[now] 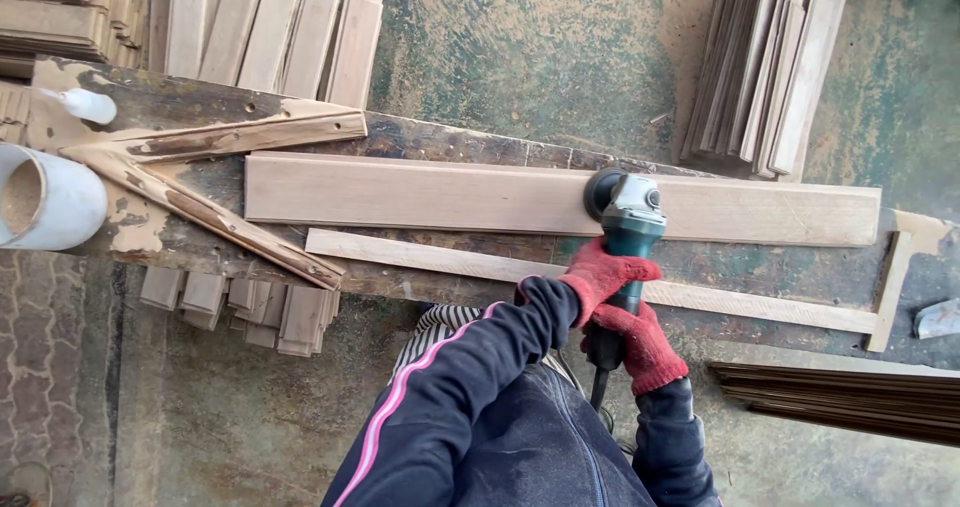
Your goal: Sanding a wooden board using an angle grinder.
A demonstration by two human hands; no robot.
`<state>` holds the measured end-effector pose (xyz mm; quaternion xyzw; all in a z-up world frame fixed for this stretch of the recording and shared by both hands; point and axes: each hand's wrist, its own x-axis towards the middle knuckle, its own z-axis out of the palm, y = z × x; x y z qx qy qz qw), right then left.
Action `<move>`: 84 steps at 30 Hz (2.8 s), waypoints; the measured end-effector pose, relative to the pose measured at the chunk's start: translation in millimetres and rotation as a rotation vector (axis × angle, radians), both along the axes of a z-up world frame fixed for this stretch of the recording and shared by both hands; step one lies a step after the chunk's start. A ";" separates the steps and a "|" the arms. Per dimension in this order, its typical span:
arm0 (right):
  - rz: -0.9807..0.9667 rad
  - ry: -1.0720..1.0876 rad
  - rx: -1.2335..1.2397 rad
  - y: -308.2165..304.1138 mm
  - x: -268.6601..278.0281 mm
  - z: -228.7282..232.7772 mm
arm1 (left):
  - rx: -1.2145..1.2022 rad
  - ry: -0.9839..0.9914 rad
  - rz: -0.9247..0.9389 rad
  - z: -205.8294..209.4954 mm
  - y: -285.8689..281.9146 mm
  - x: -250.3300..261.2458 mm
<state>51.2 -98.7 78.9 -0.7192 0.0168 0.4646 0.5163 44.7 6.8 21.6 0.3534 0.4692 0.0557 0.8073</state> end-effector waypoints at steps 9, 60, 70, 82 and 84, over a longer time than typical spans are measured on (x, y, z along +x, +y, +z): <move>0.122 0.011 0.001 18.0 0.5 -36.6 | -0.040 0.023 0.132 -11.6 21.5 -33.9; 0.169 0.040 -0.011 -17.7 51.2 -10.1 | 0.014 0.076 0.126 9.8 -14.7 28.9; 0.049 0.017 0.064 -34.6 11.7 -31.4 | -0.044 0.104 -0.040 7.0 -10.5 -7.2; 0.301 -0.003 0.069 101.0 -150.2 -41.5 | -0.037 0.094 0.220 -9.5 110.0 -207.8; 0.348 -0.016 0.077 124.8 -167.4 -27.6 | -0.006 0.122 0.247 -6.1 127.5 -230.6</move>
